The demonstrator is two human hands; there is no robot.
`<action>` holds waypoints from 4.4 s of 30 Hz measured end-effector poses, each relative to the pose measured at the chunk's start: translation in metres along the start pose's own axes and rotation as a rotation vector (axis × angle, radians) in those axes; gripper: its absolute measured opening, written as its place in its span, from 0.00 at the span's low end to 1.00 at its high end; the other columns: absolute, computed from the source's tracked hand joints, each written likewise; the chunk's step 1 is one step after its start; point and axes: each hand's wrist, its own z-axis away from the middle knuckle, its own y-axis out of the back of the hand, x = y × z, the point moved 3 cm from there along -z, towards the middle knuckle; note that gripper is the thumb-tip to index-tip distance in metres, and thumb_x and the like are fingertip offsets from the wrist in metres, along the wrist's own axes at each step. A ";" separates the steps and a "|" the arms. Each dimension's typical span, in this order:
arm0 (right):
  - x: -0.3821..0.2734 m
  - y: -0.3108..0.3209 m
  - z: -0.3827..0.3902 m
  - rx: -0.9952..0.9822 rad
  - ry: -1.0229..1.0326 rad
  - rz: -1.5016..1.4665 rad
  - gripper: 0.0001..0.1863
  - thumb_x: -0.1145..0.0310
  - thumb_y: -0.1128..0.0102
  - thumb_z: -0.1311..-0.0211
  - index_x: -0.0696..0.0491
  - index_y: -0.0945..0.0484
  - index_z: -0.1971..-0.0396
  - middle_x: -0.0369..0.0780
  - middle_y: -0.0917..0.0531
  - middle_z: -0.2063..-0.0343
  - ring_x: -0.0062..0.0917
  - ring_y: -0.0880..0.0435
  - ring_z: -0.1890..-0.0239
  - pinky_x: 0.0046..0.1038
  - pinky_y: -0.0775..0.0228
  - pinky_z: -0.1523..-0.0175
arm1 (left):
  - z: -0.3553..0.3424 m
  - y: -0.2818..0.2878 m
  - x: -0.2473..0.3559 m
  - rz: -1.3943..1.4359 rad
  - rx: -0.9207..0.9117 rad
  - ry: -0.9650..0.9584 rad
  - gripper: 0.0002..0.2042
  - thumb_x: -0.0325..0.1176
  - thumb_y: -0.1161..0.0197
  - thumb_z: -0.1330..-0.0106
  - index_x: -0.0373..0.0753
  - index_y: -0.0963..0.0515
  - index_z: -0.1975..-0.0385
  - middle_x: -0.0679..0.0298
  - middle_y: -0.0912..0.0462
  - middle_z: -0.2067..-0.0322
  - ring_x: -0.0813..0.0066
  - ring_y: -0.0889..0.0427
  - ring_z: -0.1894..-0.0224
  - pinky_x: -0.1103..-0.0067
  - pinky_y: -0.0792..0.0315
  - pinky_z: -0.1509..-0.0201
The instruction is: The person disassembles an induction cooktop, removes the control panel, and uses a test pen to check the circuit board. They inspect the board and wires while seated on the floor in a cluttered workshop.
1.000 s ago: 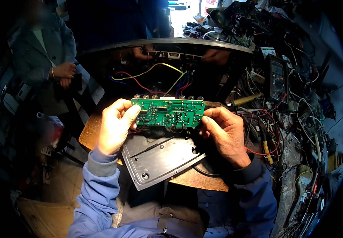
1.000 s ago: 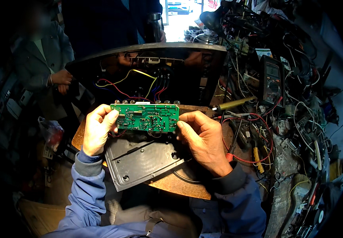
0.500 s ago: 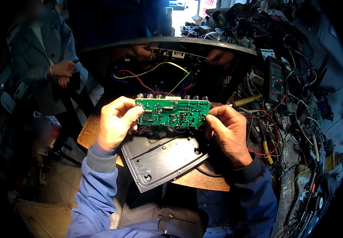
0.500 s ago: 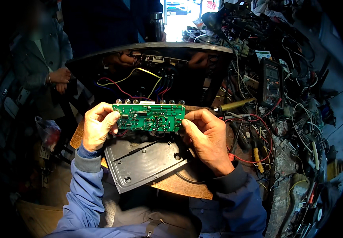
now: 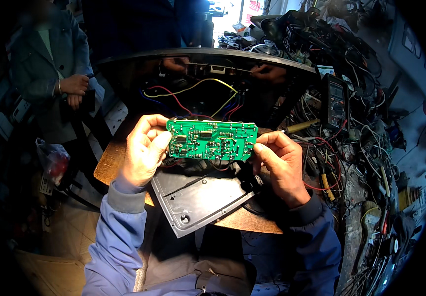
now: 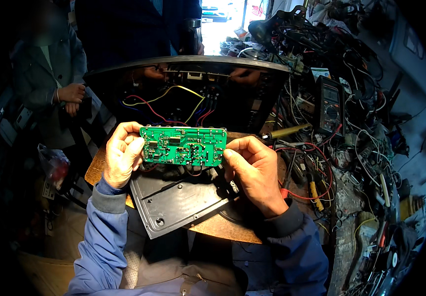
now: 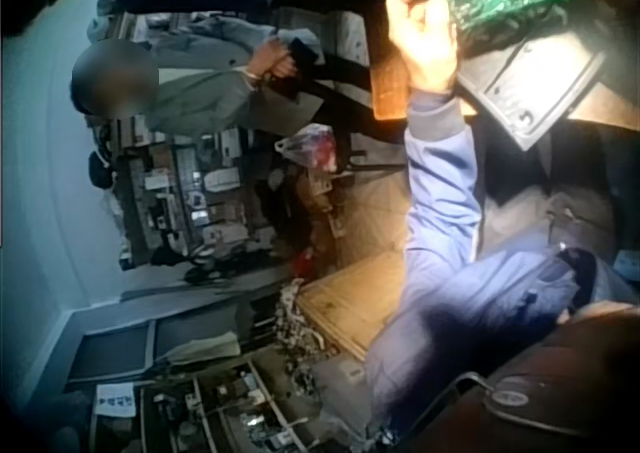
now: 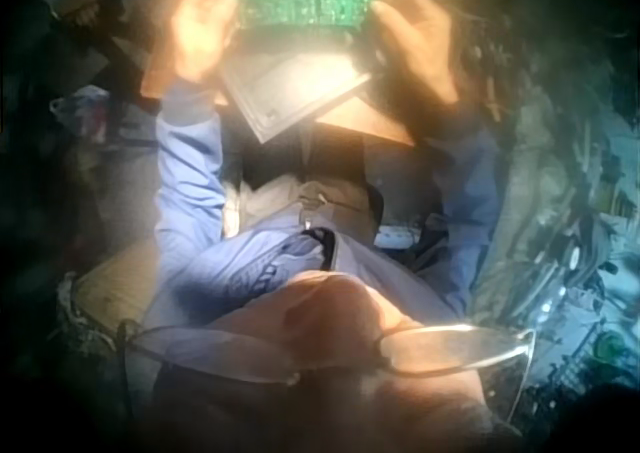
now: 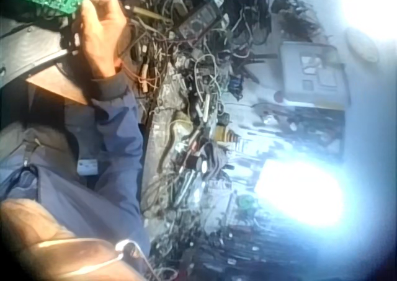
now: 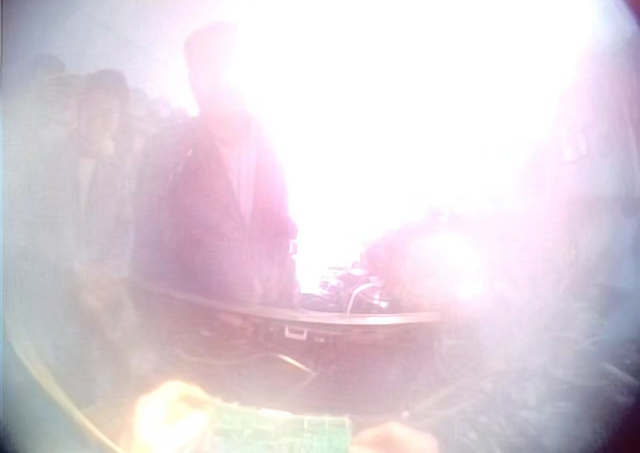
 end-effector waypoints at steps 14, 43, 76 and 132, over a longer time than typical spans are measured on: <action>-0.002 -0.008 0.002 -0.107 0.134 0.034 0.32 0.83 0.37 0.41 0.58 0.37 0.36 0.37 0.19 0.64 0.14 0.21 0.66 0.17 0.27 0.60 | 0.002 -0.001 0.001 -0.035 -0.024 -0.071 0.17 0.29 0.43 0.29 0.38 0.27 0.40 0.76 0.25 0.74 0.93 0.39 0.80 0.91 0.46 0.78; 0.005 -0.007 0.004 -0.134 0.221 0.289 0.40 0.84 0.35 0.46 0.57 0.40 0.32 0.34 0.21 0.64 0.12 0.23 0.66 0.15 0.29 0.60 | 0.001 -0.006 -0.001 -0.010 -0.020 -0.067 0.20 0.32 0.42 0.28 0.36 0.30 0.38 0.74 0.26 0.75 0.93 0.38 0.82 0.91 0.44 0.81; 0.011 -0.002 0.001 -0.109 0.236 0.289 0.39 0.85 0.37 0.44 0.59 0.41 0.31 0.37 0.20 0.60 0.14 0.21 0.62 0.18 0.27 0.57 | 0.001 -0.008 0.001 -0.292 -0.122 -0.056 0.46 0.11 0.31 0.52 0.36 0.45 0.29 0.72 0.26 0.66 0.90 0.29 0.68 0.93 0.33 0.66; 0.008 -0.005 0.002 -0.111 0.185 0.273 0.39 0.83 0.36 0.44 0.57 0.41 0.31 0.35 0.20 0.66 0.13 0.21 0.65 0.17 0.27 0.58 | 0.004 -0.007 -0.005 -0.234 -0.096 -0.055 0.46 0.14 0.28 0.52 0.35 0.43 0.30 0.73 0.24 0.67 0.91 0.28 0.69 0.92 0.35 0.68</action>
